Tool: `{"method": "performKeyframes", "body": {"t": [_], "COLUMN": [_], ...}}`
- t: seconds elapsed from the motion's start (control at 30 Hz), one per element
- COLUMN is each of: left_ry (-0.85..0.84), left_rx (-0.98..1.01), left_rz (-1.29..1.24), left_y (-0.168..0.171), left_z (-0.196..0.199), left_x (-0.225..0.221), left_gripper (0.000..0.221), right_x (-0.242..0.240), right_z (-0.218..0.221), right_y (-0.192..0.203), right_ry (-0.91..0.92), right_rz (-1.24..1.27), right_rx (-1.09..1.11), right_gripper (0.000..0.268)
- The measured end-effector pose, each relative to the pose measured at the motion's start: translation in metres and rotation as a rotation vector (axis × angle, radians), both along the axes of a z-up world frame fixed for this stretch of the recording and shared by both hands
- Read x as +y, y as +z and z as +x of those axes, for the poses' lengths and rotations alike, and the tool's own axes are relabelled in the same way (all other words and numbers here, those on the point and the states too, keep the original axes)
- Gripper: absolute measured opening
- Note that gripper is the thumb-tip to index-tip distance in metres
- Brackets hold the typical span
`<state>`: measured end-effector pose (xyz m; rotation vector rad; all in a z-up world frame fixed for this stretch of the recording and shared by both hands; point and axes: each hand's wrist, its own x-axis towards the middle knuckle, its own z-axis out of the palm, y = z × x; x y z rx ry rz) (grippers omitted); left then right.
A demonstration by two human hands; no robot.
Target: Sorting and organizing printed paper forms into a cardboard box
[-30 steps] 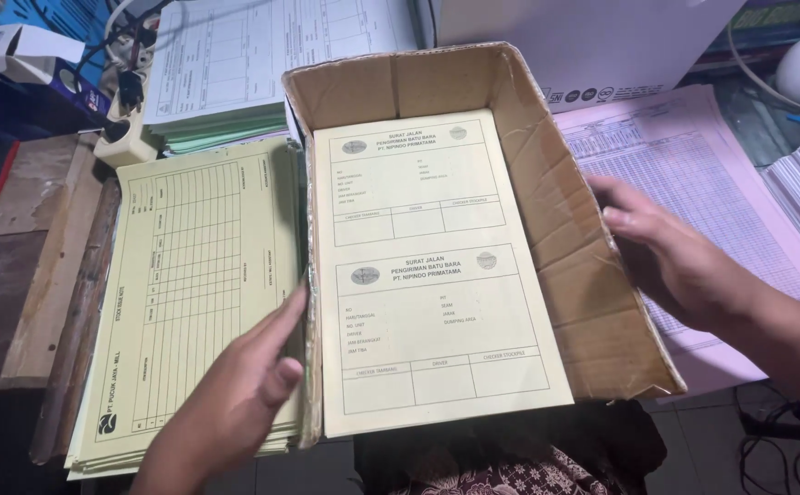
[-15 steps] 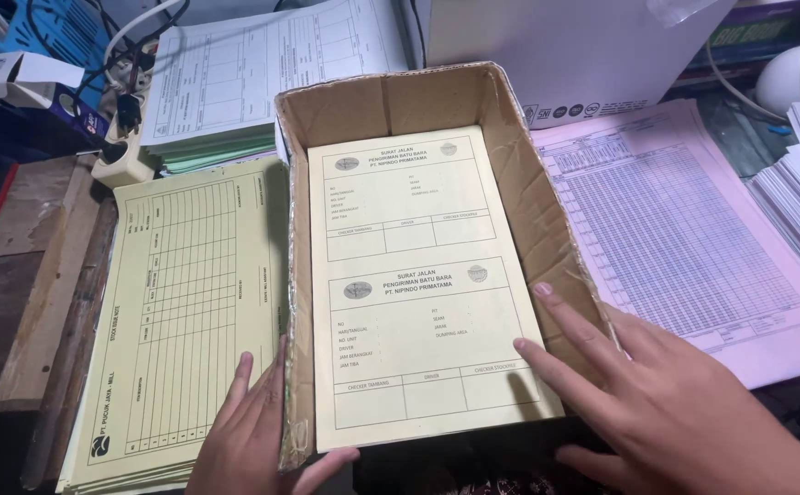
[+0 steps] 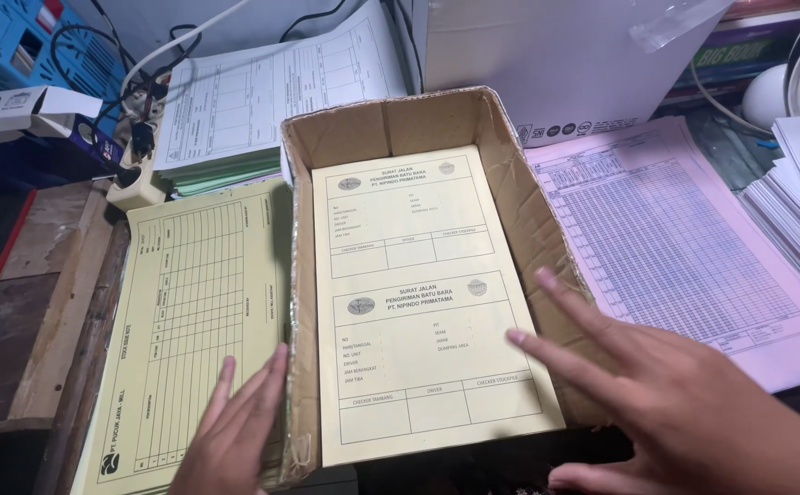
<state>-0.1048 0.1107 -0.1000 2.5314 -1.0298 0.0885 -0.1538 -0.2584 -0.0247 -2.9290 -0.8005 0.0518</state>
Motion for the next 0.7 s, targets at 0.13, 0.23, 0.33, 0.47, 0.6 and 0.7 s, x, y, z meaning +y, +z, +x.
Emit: {"method": "performKeyframes", "body": {"t": [0.13,0.23,0.33,0.47,0.6,0.7], "left_ry": [-0.086,0.026,0.354,0.118,0.042,-0.049], "left_rx": [0.026,-0.084,0.179,0.189,0.337,0.178], "left_rz": [-0.156,-0.174,-0.156,-0.195,-0.101,-0.134], "left_y": [0.037,0.061,0.062,0.03,0.013,0.027], "left_z": [0.023,0.035,0.049,0.078,0.102,0.093], "left_x": [0.003,-0.007,-0.008,0.013,0.037,0.03], "left_gripper": [0.139,0.11,0.117,0.112,0.123,0.108], "right_x": [-0.035,-0.055,-0.071,-0.063,-0.062,-0.061], "right_z": [0.014,0.04,0.064,0.071,0.075,0.078], "right_y": [0.018,0.016,-0.01,-0.036,-0.047,-0.042], "right_ry": [-0.18,-0.612,-0.693,-0.665,-0.644,-0.667], "right_rz": [0.475,0.453,0.021,-0.177,-0.178,-0.169], "right_rx": [-0.04,-0.141,0.095,0.359,0.362,0.4], "right_gripper": [0.098,0.049,0.018,0.043,0.046,0.045]}}
